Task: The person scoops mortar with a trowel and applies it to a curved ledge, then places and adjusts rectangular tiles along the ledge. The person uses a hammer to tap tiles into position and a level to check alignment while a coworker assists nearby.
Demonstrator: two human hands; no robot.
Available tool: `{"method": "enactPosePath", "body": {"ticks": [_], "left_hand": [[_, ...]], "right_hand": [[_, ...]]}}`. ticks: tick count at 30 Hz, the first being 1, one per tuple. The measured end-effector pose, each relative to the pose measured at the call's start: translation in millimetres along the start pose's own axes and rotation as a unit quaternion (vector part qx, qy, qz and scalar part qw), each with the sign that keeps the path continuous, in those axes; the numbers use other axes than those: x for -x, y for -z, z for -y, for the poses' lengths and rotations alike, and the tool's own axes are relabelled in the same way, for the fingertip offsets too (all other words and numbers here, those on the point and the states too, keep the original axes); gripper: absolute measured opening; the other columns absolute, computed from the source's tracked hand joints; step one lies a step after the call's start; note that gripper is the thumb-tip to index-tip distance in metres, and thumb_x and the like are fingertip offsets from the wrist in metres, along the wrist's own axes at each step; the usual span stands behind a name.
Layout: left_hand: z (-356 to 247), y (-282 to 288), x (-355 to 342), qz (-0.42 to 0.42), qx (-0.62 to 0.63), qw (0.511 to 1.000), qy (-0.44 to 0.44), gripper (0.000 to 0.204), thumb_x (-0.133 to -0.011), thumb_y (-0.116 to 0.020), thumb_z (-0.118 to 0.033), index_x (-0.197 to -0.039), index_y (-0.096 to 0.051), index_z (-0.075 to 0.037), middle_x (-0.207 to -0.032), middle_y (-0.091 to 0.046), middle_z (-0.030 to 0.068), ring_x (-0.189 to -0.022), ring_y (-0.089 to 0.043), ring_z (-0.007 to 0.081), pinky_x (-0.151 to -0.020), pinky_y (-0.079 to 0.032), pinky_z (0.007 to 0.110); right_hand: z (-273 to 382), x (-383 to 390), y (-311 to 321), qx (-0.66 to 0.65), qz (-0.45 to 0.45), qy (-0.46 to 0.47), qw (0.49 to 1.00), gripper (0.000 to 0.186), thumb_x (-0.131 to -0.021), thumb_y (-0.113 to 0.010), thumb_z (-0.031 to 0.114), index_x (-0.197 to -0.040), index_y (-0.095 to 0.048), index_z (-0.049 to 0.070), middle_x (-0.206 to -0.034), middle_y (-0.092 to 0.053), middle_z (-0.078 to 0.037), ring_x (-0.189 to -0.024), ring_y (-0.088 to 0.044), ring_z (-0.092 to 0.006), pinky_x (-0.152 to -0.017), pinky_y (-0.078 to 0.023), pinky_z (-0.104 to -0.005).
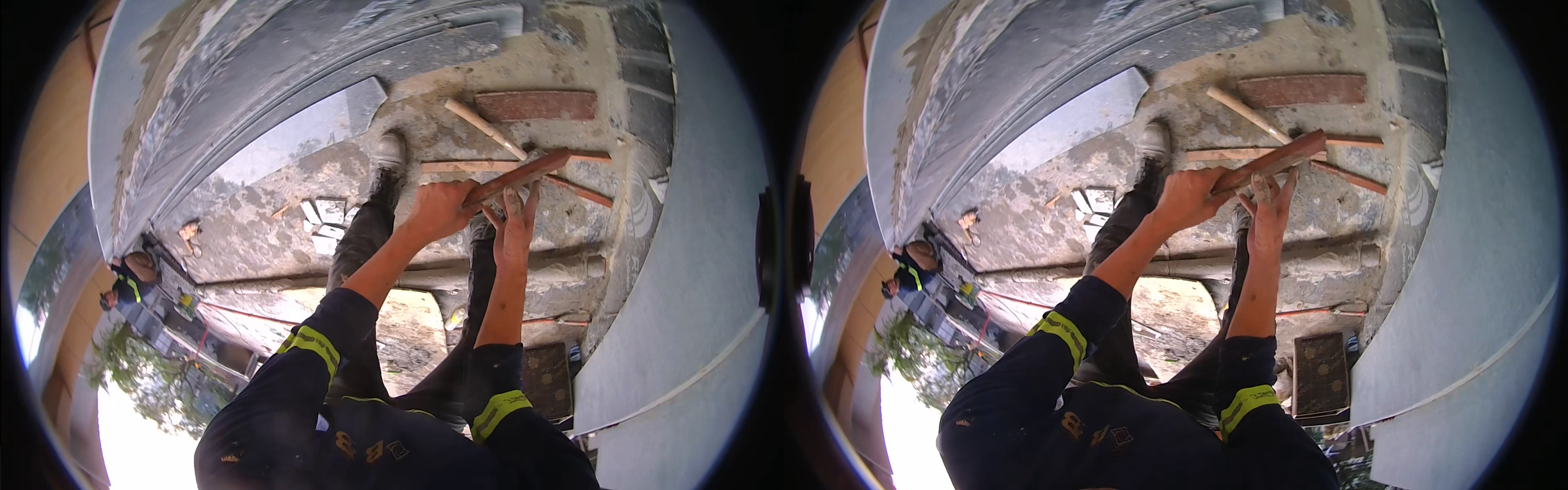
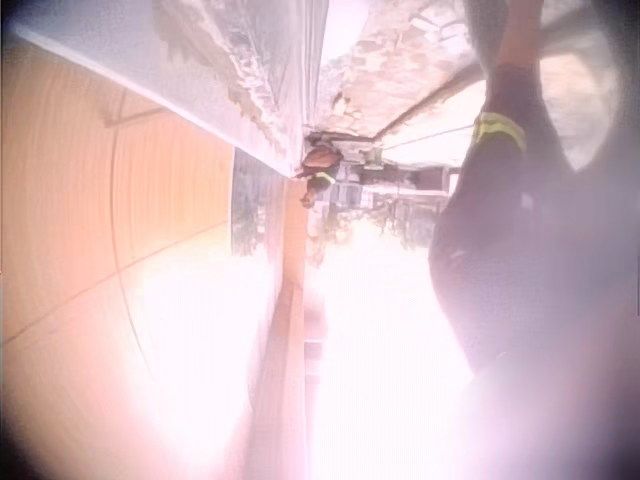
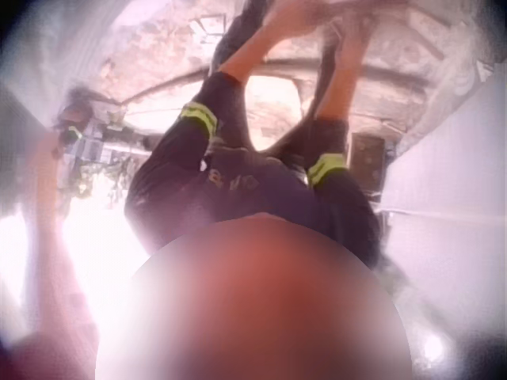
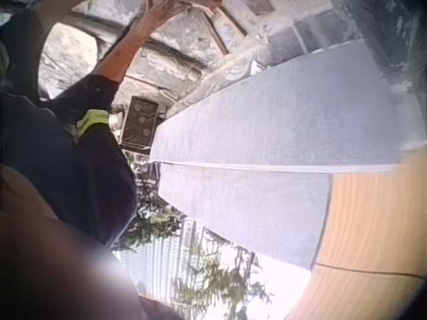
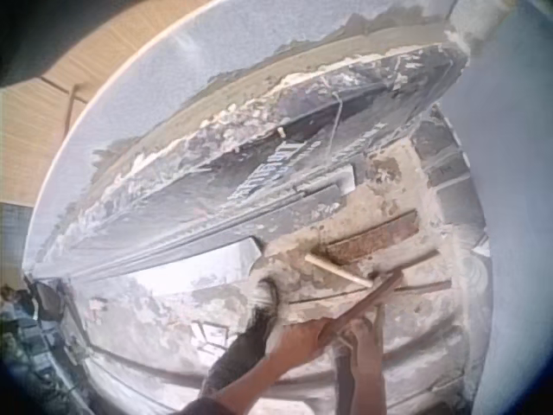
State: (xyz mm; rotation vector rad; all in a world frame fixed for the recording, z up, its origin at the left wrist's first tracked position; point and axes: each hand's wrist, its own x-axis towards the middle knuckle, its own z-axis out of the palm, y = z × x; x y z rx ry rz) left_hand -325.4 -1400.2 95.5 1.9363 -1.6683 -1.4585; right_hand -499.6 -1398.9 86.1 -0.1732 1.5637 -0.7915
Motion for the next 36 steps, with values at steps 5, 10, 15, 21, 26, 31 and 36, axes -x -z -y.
{"method": "enactPosePath", "body": {"ticks": [5,10,15,21,26,31,36], "left_hand": [[-33,26,83,0.028,0.034,0.999,0.005,0.043,-0.091,-0.078,-0.032,-0.119,-0.070,-0.001,-0.101,-0.077,0.0208,-0.092,-0.075,0.0434,-0.076,-0.060,0.051],[43,34,187,-0.108,0.380,0.914,0.088,0.057,-0.100,-0.077,-0.033,-0.145,-0.063,-0.002,-0.133,-0.072,0.0250,-0.120,-0.074,0.0320,-0.095,-0.060,0.040],[212,-37,286,-0.342,0.351,0.760,0.426,0.041,-0.096,-0.075,-0.032,-0.125,-0.075,-0.003,-0.100,-0.082,0.0152,-0.091,-0.079,0.0216,-0.083,-0.059,0.037],[418,-139,280,-0.364,0.296,0.650,0.597,0.119,-0.079,-0.087,-0.063,-0.159,-0.036,0.010,-0.135,-0.067,0.0343,-0.129,-0.067,0.0420,-0.108,-0.053,0.045],[509,-115,207,-0.356,0.400,0.534,0.655,0.160,-0.067,-0.089,-0.077,-0.168,0.000,0.009,-0.157,-0.044,0.0407,-0.148,-0.046,0.0490,-0.122,-0.040,0.048],[514,-105,194,-0.351,0.380,0.478,0.710,0.154,-0.065,-0.094,-0.067,-0.170,-0.004,0.001,-0.157,-0.039,0.0399,-0.150,-0.036,0.0534,-0.125,-0.034,0.056],[451,-132,278,-0.440,0.476,0.460,0.606,0.132,-0.065,-0.092,-0.066,-0.162,-0.035,0.004,-0.141,-0.062,0.0343,-0.134,-0.062,0.0440,-0.114,-0.049,0.047]], "right_hand": [[5,43,-24,0.139,0.075,-0.032,0.987,0.086,-0.097,-0.079,0.029,-0.165,-0.028,0.010,-0.123,-0.063,-0.009,-0.104,-0.067,-0.0221,-0.079,-0.059,-0.0406],[-7,57,-71,0.182,0.110,-0.186,0.959,0.074,-0.092,-0.078,0.048,-0.145,-0.043,0.008,-0.107,-0.060,-0.008,-0.089,-0.066,-0.0238,-0.071,-0.058,-0.0431],[-88,87,-107,0.277,0.123,-0.268,0.914,0.068,-0.090,-0.078,0.053,-0.134,-0.048,0.012,-0.099,-0.063,-0.008,-0.081,-0.066,-0.0244,-0.068,-0.056,-0.0452],[-192,113,-146,0.396,0.148,-0.246,0.872,0.053,-0.092,-0.079,0.045,-0.126,-0.054,0.014,-0.095,-0.061,-0.003,-0.078,-0.065,-0.0199,-0.067,-0.055,-0.0381],[-212,101,-176,0.456,0.250,-0.292,0.803,0.046,-0.098,-0.073,0.045,-0.121,-0.056,0.010,-0.093,-0.063,-0.004,-0.073,-0.066,-0.0183,-0.065,-0.056,-0.0364],[-219,82,-184,0.519,0.322,-0.185,0.770,0.043,-0.100,-0.070,0.043,-0.123,-0.056,0.009,-0.092,-0.062,-0.004,-0.074,-0.063,-0.0162,-0.066,-0.054,-0.0318],[-219,104,-186,0.609,0.303,0.016,0.733,0.093,-0.090,-0.084,0.037,-0.161,-0.038,0.000,-0.133,-0.059,-0.014,-0.107,-0.064,-0.0229,-0.092,-0.052,-0.0380]]}}
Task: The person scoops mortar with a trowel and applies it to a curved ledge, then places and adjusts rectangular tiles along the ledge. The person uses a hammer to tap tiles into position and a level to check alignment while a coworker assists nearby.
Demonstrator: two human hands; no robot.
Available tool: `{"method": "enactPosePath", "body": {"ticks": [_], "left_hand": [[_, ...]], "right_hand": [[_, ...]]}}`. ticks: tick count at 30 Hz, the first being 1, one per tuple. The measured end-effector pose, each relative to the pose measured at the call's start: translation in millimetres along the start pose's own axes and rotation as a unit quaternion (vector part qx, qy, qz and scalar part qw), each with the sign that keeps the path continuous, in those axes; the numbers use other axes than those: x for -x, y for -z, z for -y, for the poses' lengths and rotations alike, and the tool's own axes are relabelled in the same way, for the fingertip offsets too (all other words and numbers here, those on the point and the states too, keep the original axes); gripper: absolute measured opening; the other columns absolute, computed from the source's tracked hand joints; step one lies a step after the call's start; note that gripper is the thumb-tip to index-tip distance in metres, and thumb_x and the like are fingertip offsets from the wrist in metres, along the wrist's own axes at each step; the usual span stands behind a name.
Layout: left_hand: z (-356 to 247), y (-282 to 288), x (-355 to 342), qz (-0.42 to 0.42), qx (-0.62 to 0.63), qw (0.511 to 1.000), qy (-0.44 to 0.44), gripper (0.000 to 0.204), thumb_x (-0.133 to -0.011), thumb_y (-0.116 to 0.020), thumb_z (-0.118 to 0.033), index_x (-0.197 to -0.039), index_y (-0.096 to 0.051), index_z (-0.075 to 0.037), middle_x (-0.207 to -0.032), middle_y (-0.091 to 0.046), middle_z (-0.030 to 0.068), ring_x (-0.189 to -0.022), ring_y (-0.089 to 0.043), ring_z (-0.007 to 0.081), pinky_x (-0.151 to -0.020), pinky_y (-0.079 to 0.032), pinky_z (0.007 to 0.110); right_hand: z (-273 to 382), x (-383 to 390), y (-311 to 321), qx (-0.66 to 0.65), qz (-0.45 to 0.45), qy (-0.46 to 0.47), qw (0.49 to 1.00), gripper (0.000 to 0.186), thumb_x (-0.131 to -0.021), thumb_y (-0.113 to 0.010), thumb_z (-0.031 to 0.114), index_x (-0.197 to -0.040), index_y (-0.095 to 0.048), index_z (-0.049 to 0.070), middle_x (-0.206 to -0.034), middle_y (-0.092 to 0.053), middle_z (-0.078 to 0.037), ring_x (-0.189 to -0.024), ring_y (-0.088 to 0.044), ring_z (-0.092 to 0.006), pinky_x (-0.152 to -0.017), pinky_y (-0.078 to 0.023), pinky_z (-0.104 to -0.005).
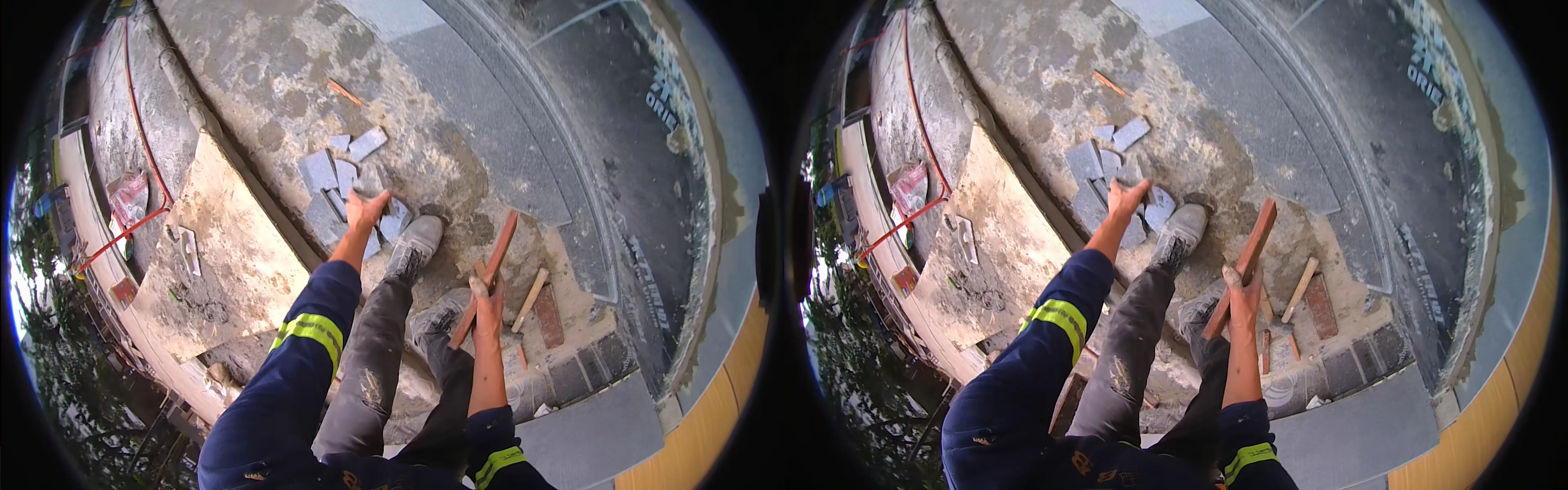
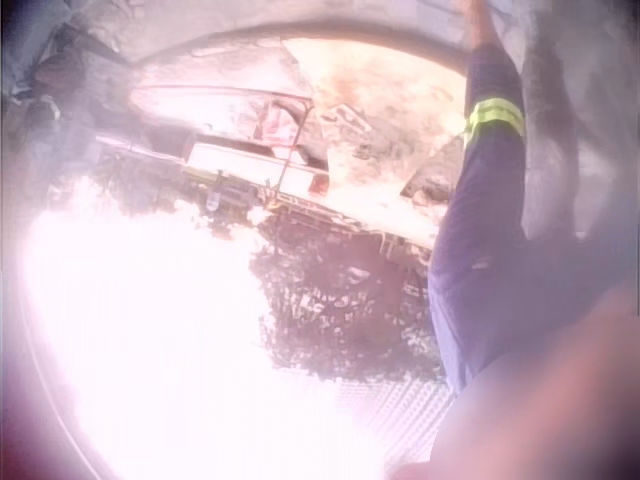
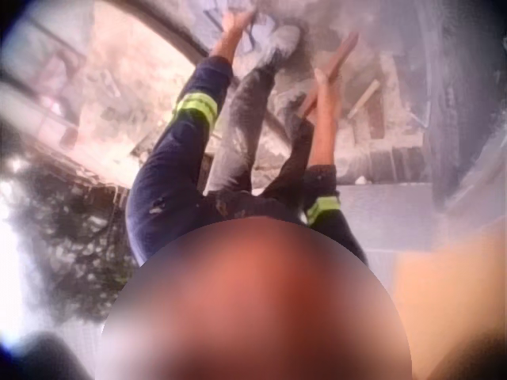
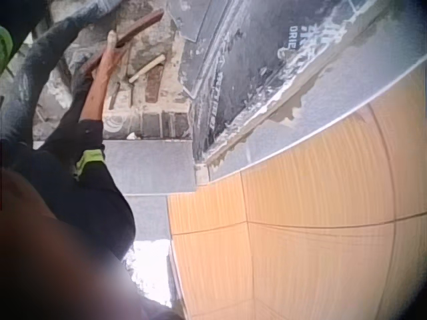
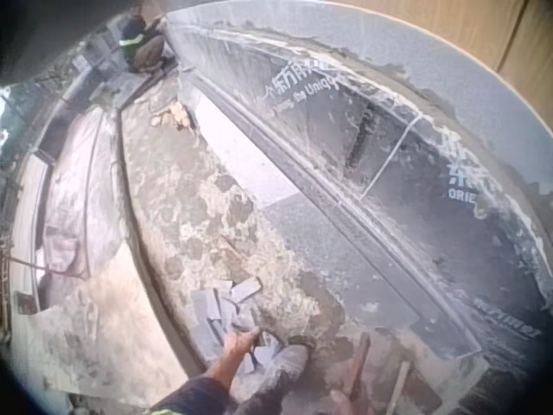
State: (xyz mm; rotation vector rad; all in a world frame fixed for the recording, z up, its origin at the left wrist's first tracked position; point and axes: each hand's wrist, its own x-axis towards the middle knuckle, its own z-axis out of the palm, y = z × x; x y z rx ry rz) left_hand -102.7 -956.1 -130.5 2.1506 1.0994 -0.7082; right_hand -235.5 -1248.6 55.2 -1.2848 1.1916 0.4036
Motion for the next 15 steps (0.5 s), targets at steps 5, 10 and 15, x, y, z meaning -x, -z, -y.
{"method": "enactPosePath", "body": {"ticks": [5,10,15], "left_hand": [[102,171,147,0.063,-0.168,0.984,0.015,0.135,-0.062,-0.094,-0.064,-0.159,-0.036,0.010,-0.146,-0.059,0.0305,-0.140,-0.056,0.0431,-0.118,-0.047,0.047],[195,380,299,0.216,-0.231,0.928,0.198,0.124,-0.062,-0.088,-0.077,-0.144,-0.060,0.012,-0.151,-0.061,0.0281,-0.143,-0.059,0.0354,-0.118,-0.048,0.039],[182,521,340,0.282,-0.088,0.927,0.232,0.090,-0.071,-0.088,-0.061,-0.132,-0.071,0.002,-0.126,-0.070,0.0189,-0.116,-0.066,0.0271,-0.096,-0.053,0.037]], "right_hand": [[124,99,8,0.145,0.064,0.023,0.987,0.084,-0.087,-0.088,0.032,-0.152,-0.049,-0.003,-0.136,-0.065,-0.017,-0.121,-0.065,-0.0289,-0.103,-0.051,-0.0406],[317,219,1,0.262,0.177,0.247,0.916,0.085,-0.080,-0.092,0.026,-0.151,-0.052,0.001,-0.135,-0.070,-0.017,-0.125,-0.067,-0.0300,-0.104,-0.053,-0.0423],[406,241,-11,0.436,0.071,0.100,0.891,0.085,-0.076,-0.092,0.032,-0.145,-0.058,-0.004,-0.135,-0.071,-0.023,-0.121,-0.071,-0.0356,-0.103,-0.054,-0.0456]]}}
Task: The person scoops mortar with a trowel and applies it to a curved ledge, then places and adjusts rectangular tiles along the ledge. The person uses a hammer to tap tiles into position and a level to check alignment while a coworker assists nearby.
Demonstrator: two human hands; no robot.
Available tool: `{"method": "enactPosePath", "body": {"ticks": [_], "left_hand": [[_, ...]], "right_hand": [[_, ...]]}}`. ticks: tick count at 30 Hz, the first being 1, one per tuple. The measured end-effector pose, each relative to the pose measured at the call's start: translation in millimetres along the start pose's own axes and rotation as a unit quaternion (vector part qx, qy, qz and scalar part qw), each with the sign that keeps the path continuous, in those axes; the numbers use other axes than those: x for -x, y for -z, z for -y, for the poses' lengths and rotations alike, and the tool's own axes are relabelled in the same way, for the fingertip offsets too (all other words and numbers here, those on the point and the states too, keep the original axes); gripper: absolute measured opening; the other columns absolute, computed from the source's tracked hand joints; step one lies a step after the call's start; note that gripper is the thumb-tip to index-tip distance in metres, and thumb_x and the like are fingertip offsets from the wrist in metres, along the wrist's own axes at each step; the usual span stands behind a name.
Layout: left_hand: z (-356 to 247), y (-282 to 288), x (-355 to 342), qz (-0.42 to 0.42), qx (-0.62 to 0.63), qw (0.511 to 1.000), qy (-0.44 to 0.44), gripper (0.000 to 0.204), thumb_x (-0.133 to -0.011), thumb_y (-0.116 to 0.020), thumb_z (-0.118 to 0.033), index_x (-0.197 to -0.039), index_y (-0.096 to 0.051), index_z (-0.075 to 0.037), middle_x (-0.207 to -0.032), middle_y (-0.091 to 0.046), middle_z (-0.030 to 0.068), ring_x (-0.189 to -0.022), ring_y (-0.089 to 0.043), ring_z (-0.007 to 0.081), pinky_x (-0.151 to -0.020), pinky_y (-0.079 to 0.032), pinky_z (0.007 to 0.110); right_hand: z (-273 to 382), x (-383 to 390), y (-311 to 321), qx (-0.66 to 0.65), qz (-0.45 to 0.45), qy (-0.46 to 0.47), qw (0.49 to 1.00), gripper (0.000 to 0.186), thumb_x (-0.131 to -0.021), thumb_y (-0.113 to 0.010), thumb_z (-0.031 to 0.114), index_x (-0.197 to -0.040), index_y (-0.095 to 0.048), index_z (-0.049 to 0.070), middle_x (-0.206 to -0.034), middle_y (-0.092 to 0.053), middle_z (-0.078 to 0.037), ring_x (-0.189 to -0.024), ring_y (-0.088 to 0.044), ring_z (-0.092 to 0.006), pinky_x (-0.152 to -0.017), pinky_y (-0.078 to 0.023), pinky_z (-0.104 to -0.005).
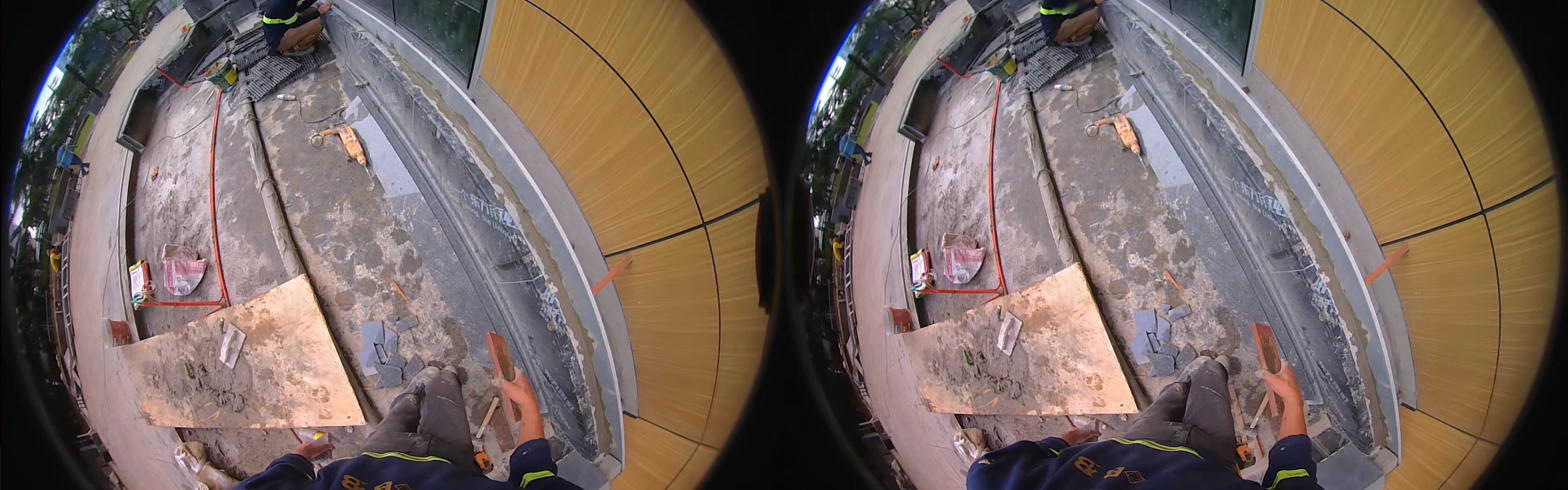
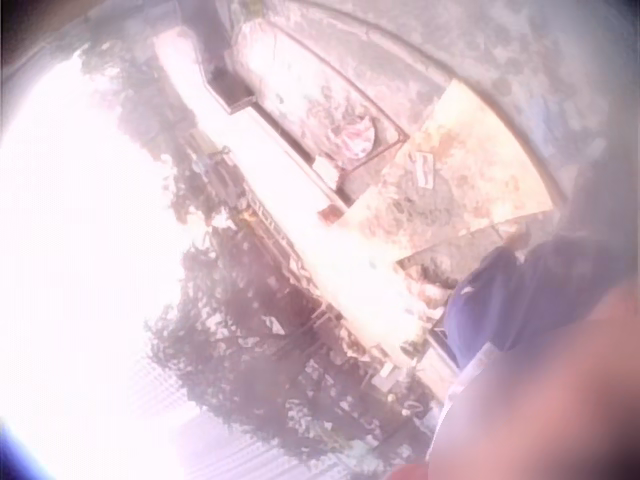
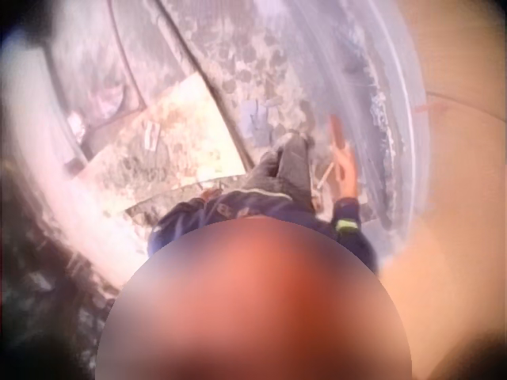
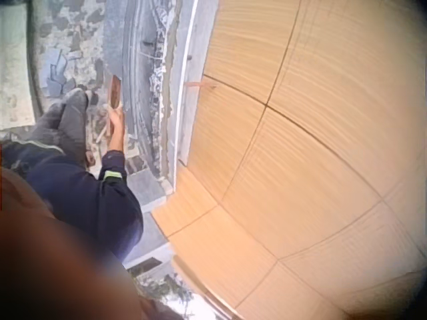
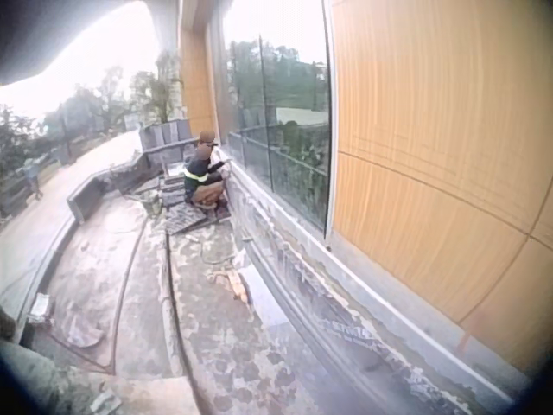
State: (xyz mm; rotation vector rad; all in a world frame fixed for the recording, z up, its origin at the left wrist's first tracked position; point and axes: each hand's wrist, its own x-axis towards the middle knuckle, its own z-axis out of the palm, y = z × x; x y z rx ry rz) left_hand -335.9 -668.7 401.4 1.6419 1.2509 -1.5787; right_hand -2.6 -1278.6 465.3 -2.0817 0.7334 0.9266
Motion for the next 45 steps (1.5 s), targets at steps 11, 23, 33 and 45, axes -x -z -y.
{"method": "enactPosePath", "body": {"ticks": [11,23,33,45], "left_hand": [[-187,267,62,-0.054,-0.071,0.873,-0.479,0.051,-0.094,-0.074,-0.021,-0.145,-0.067,-0.027,-0.110,-0.074,0.0181,-0.102,-0.073,0.0274,-0.094,-0.056,0.036],[-331,502,56,0.004,0.158,0.951,-0.265,0.039,-0.095,-0.072,-0.040,-0.127,-0.070,-0.018,-0.107,-0.072,0.0117,-0.094,-0.067,0.0244,-0.086,-0.051,0.037],[-430,931,-8,-0.039,0.130,0.949,-0.286,0.048,-0.082,-0.081,-0.054,-0.103,-0.076,-0.012,-0.090,-0.069,0.0057,-0.075,-0.061,0.0202,-0.069,-0.048,0.038],[-736,1399,-42,-0.097,-0.063,0.959,-0.258,0.057,-0.089,-0.075,-0.055,-0.118,-0.079,-0.006,-0.104,-0.077,0.0059,-0.093,-0.069,0.0167,-0.085,-0.053,0.036]], "right_hand": [[35,-71,-45,0.110,-0.007,-0.239,0.965,0.087,-0.069,-0.087,0.054,-0.131,-0.073,-0.005,-0.124,-0.076,-0.024,-0.118,-0.074,-0.0354,-0.099,-0.055,-0.0416],[661,-291,-43,0.090,0.038,0.062,0.993,0.102,-0.071,-0.088,0.049,-0.148,-0.054,-0.009,-0.139,-0.066,-0.032,-0.124,-0.070,-0.0412,-0.103,-0.053,-0.0503],[946,-337,-205,-0.026,-0.003,-0.108,0.994,0.096,-0.073,-0.086,0.054,-0.141,-0.059,-0.009,-0.123,-0.071,-0.030,-0.108,-0.073,-0.0461,-0.091,-0.056,-0.0574],[1125,-416,-353,0.013,0.059,-0.216,0.975,0.088,-0.071,-0.080,0.067,-0.131,-0.076,0.003,-0.131,-0.075,-0.022,-0.118,-0.073,-0.0370,-0.097,-0.055,-0.0440]]}}
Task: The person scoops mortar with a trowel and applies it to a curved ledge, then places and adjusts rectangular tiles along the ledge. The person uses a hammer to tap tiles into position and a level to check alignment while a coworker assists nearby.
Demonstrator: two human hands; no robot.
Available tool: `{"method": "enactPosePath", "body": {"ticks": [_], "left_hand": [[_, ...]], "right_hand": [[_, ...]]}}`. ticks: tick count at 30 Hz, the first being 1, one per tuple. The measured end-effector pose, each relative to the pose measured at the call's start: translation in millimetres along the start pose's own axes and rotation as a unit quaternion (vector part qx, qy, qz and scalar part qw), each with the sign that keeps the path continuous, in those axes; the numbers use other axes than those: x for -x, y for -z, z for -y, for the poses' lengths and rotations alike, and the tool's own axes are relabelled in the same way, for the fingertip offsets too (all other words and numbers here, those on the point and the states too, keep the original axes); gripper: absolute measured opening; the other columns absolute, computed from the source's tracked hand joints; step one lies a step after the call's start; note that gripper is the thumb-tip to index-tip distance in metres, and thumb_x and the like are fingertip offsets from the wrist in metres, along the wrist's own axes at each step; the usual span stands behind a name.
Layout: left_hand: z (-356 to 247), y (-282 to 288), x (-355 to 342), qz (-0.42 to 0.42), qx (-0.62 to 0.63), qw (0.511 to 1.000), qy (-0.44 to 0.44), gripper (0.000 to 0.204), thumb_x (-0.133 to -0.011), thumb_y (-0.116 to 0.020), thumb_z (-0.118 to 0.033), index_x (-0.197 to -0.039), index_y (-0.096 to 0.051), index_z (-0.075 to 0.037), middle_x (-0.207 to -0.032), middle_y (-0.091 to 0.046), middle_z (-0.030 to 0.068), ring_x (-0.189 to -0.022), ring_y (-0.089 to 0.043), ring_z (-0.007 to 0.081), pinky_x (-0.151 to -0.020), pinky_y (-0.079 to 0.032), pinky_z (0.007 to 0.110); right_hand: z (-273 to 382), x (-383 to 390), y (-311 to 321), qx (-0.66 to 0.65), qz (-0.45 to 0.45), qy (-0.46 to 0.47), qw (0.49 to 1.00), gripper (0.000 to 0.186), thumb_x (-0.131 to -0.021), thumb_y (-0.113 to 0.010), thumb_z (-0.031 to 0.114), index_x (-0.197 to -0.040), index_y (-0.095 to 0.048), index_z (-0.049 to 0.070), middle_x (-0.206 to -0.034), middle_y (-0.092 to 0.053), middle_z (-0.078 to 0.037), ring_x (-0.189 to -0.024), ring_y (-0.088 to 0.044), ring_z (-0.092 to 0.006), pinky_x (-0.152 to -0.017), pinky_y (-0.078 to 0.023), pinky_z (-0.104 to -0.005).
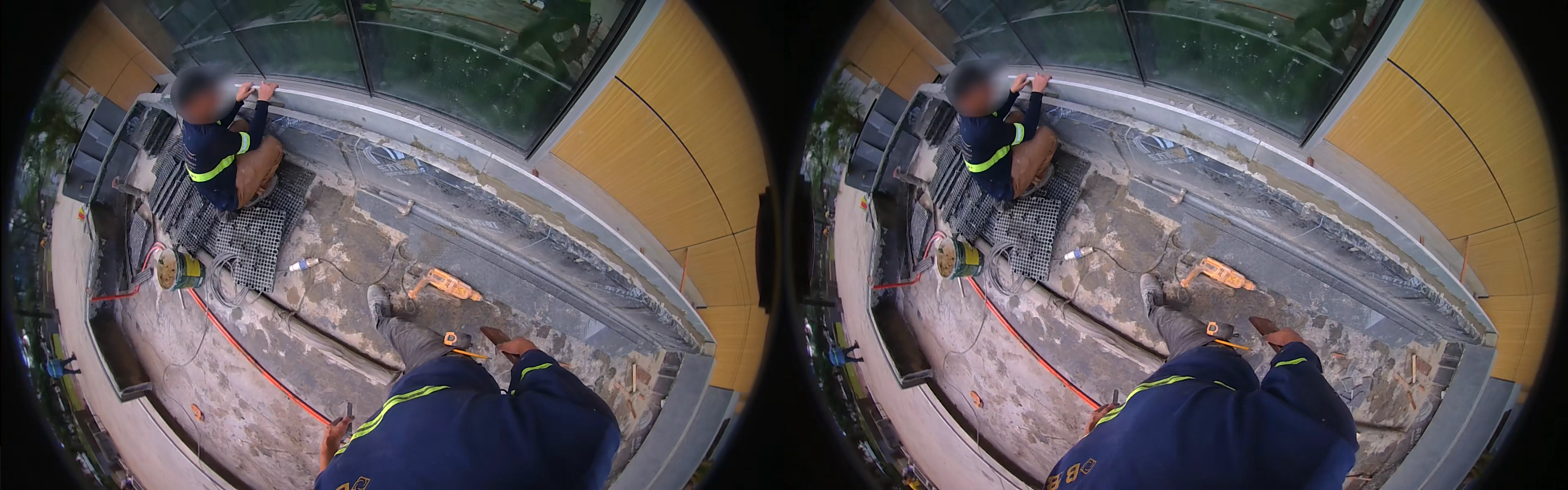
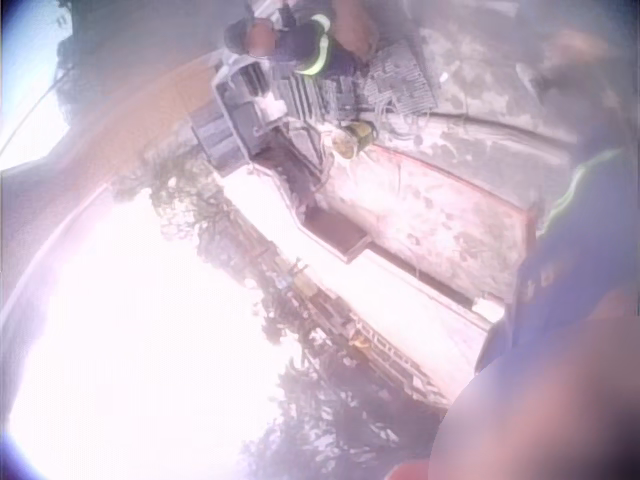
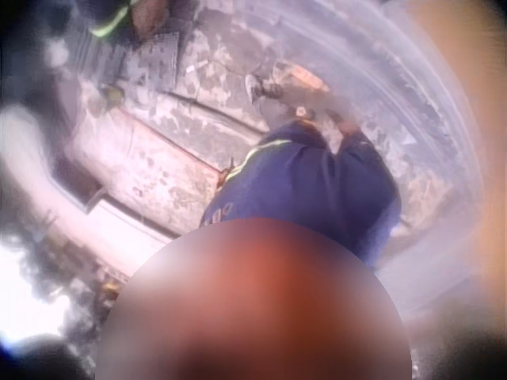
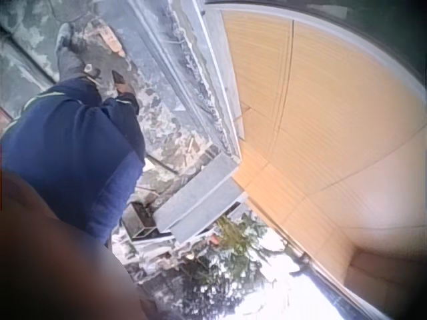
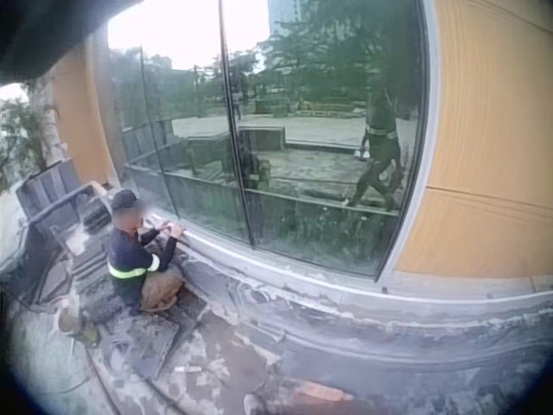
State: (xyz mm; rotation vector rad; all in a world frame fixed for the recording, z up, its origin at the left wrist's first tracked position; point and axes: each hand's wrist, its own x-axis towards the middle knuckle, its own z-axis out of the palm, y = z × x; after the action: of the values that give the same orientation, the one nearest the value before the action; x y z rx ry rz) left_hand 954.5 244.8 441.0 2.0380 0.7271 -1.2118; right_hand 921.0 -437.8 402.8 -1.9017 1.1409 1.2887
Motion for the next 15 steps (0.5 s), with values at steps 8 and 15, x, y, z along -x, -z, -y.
{"method": "enactPosePath", "body": {"ticks": [8,15], "left_hand": [[-213,193,-92,0.032,-0.123,0.992,0.000,0.062,-0.092,-0.074,-0.053,-0.132,-0.076,-0.006,-0.120,-0.078,0.0160,-0.116,-0.069,0.0255,-0.102,-0.051,0.042],[-421,316,-227,-0.112,-0.158,0.977,-0.087,0.087,-0.084,-0.082,-0.058,-0.148,-0.061,-0.004,-0.119,-0.076,0.0192,-0.109,-0.071,0.0276,-0.094,-0.055,0.042]], "right_hand": [[319,21,78,-0.143,-0.078,0.199,0.966,0.100,-0.078,-0.085,0.056,-0.155,-0.050,0.003,-0.140,-0.067,-0.025,-0.127,-0.066,-0.0382,-0.103,-0.051,-0.0494],[484,16,128,-0.258,-0.011,0.239,0.936,0.099,-0.082,-0.080,0.056,-0.158,-0.047,0.002,-0.147,-0.062,-0.026,-0.134,-0.062,-0.0398,-0.107,-0.050,-0.0484]]}}
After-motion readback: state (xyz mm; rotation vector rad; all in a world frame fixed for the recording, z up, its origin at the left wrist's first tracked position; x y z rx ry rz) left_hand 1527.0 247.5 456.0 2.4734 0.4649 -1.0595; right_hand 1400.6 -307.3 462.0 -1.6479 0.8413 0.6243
